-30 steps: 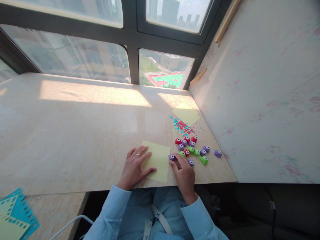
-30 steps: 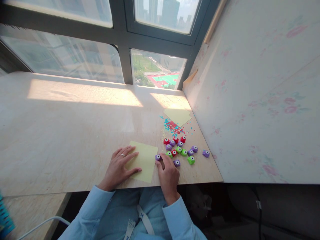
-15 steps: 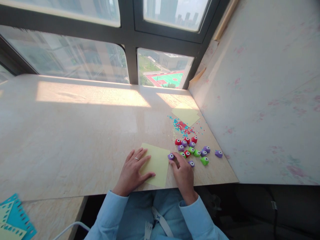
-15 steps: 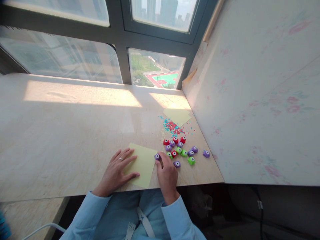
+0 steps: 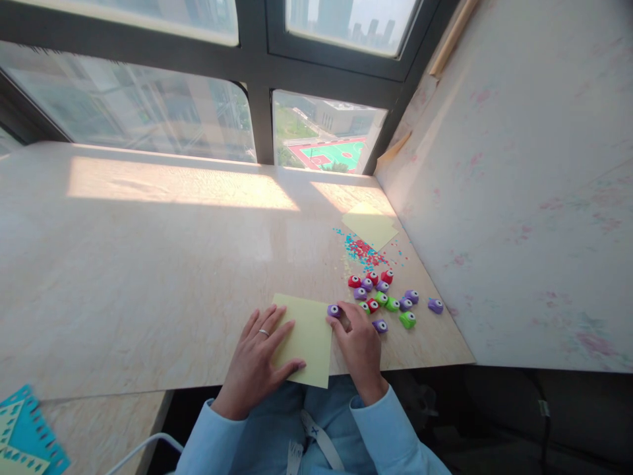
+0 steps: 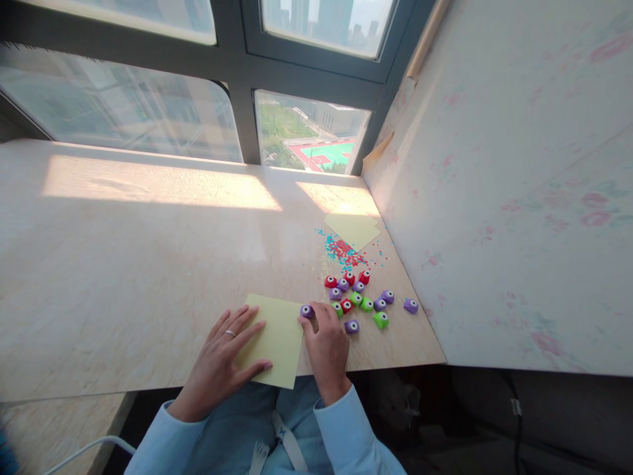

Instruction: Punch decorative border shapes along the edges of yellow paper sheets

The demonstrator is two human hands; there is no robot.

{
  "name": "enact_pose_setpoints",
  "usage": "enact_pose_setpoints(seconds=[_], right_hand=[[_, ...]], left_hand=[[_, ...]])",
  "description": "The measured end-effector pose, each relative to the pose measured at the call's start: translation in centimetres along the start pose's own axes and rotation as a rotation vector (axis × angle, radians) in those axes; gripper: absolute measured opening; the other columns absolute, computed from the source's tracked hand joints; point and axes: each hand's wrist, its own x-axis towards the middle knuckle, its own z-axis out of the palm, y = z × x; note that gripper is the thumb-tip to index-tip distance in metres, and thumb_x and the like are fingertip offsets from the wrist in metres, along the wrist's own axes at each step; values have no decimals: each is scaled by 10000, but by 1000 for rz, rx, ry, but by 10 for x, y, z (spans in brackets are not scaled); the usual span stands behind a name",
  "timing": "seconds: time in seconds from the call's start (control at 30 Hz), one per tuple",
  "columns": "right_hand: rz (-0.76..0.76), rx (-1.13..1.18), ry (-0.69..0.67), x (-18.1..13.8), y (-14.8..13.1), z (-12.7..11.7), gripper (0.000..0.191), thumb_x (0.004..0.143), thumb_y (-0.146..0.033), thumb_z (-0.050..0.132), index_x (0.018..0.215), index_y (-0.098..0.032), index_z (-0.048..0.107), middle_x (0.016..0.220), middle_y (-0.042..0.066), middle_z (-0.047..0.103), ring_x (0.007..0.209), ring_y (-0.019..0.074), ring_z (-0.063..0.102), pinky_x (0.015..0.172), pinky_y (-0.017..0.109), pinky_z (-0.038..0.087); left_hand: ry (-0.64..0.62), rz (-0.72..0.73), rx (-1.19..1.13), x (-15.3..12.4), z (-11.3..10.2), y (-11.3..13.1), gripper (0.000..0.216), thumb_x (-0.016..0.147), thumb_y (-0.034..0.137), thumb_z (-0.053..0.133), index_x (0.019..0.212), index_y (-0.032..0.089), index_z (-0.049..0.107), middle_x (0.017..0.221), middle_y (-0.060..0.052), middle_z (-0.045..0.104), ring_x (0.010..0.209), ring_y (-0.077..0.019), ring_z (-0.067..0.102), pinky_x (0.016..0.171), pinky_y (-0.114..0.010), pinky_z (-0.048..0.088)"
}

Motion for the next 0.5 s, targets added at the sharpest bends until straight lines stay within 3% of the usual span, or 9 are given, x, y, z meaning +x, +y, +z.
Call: enact_pose_setpoints(seconds=[0.13,0.27,0.4,0.5], right_hand=[[-19,-4,-15,2,-10,2,224,884,-300,613,1077,-218,692,1088,84,704,955,245,669,788,348,526],[-40,35,-47,6,-13,4,250,881,-287,620,1112,-217,684,1115,84,698,987,246,667,813,351,534],[-61,146,-105,12,-11,3,314,886,-292,612,1181,-198,663,1169,98,682,1063,245,649,877,361,537],[-85,212,-139,15,-7,0,294,903,-274,576,1168,-196,676,1165,102,678,1073,237,646,895,359,541]], left_hand=[[27,-17,24,-12,-2,8,559,846,517,649,1303,208,559,1431,-156,522,1345,-349,456,1086,-609,394],[122,-128,-9,-15,-2,14,456,863,451,653,1242,206,583,1370,-162,550,1313,-355,470,1037,-596,451],[247,-253,-84,-1,-8,13,326,913,356,600,1204,212,580,1372,-155,526,1330,-322,455,1040,-548,469],[175,-211,-90,19,-14,5,321,916,364,588,1200,214,584,1350,-149,556,1337,-335,454,1038,-568,460]])
